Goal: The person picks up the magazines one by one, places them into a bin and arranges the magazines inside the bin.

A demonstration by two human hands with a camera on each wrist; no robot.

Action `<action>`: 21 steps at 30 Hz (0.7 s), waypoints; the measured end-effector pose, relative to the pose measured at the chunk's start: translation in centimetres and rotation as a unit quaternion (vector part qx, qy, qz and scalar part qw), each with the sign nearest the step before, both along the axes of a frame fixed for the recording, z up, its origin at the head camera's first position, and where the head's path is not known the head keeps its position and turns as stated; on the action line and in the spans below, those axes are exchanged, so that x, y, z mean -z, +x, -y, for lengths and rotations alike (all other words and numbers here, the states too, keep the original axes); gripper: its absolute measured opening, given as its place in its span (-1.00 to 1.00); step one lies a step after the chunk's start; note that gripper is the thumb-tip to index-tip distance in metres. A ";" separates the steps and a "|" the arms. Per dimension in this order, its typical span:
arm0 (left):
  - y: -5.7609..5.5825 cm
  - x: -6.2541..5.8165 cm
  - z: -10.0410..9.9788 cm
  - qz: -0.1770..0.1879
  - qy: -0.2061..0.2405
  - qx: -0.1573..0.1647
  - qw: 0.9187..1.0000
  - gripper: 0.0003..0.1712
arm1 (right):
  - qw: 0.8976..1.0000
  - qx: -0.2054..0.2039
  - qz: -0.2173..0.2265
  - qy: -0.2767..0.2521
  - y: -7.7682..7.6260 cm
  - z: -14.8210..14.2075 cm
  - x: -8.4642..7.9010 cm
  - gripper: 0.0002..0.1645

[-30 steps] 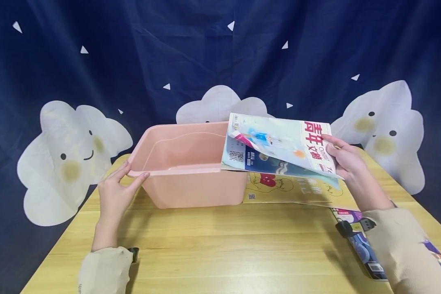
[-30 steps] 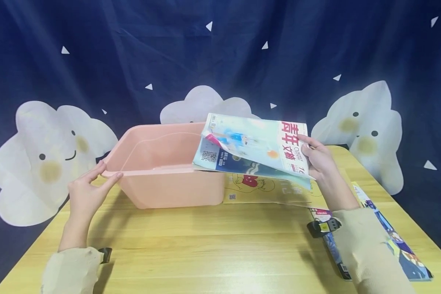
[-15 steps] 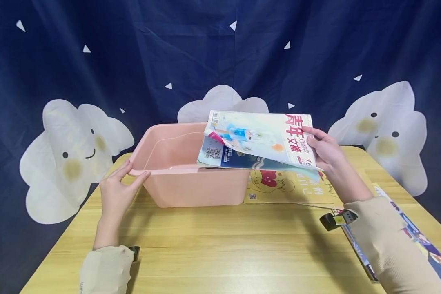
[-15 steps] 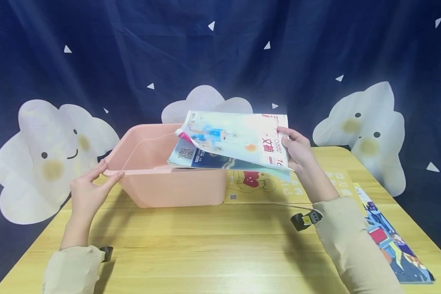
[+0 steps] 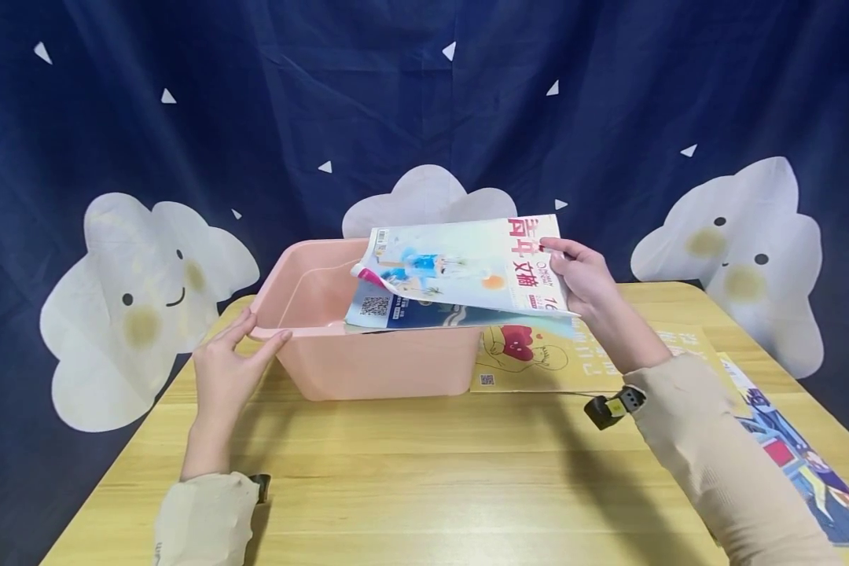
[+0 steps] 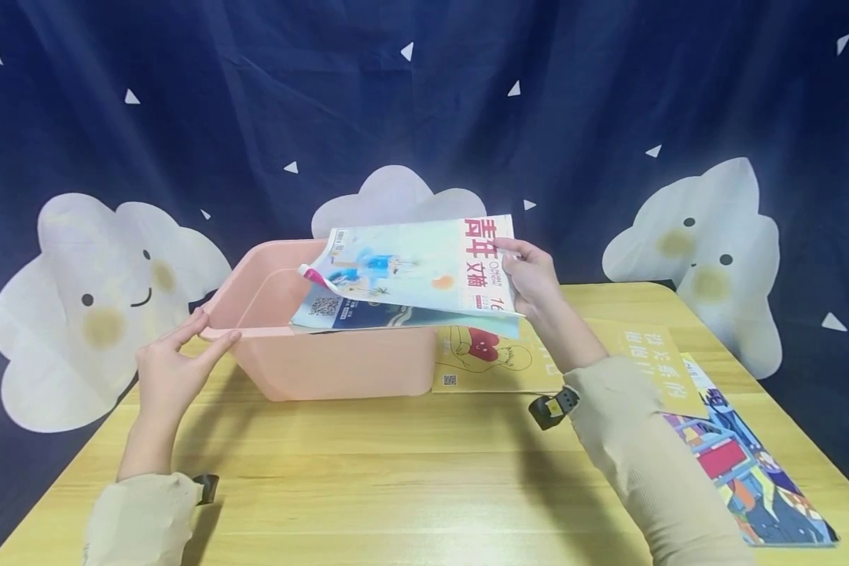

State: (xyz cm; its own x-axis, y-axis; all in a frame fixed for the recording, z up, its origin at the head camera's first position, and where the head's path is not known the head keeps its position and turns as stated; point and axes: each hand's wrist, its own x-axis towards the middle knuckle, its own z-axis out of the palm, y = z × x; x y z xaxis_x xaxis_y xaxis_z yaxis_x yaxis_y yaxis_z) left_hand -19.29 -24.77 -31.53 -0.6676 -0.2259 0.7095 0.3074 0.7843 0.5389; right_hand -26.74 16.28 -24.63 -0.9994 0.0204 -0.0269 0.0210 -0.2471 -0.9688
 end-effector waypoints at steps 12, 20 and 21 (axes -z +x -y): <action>0.1 0.3 0.1 -0.021 -0.009 -0.006 1.000 -0.39 | 1.000 0.008 -0.001 0.029 -1.5 3.3 -0.2 -0.66; -0.1 0.3 0.1 -0.011 -0.006 -0.001 1.000 -0.38 | 0.999 0.005 0.013 0.049 -2.2 4.9 -0.5 -0.62; -0.1 0.3 0.1 -0.006 -0.005 -0.001 1.000 -0.37 | 0.999 0.008 0.014 0.049 -2.3 5.1 -0.5 -0.63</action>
State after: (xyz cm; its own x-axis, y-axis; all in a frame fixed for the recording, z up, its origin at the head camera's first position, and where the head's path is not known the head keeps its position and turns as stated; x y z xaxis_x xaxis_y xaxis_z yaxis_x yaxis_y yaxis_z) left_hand -19.39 -24.88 -31.80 -0.6585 -0.2199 0.7198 0.3118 0.7908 0.5268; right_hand -29.07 11.22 -24.17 -0.9979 0.0397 -0.0512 0.0447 -0.1510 -0.9875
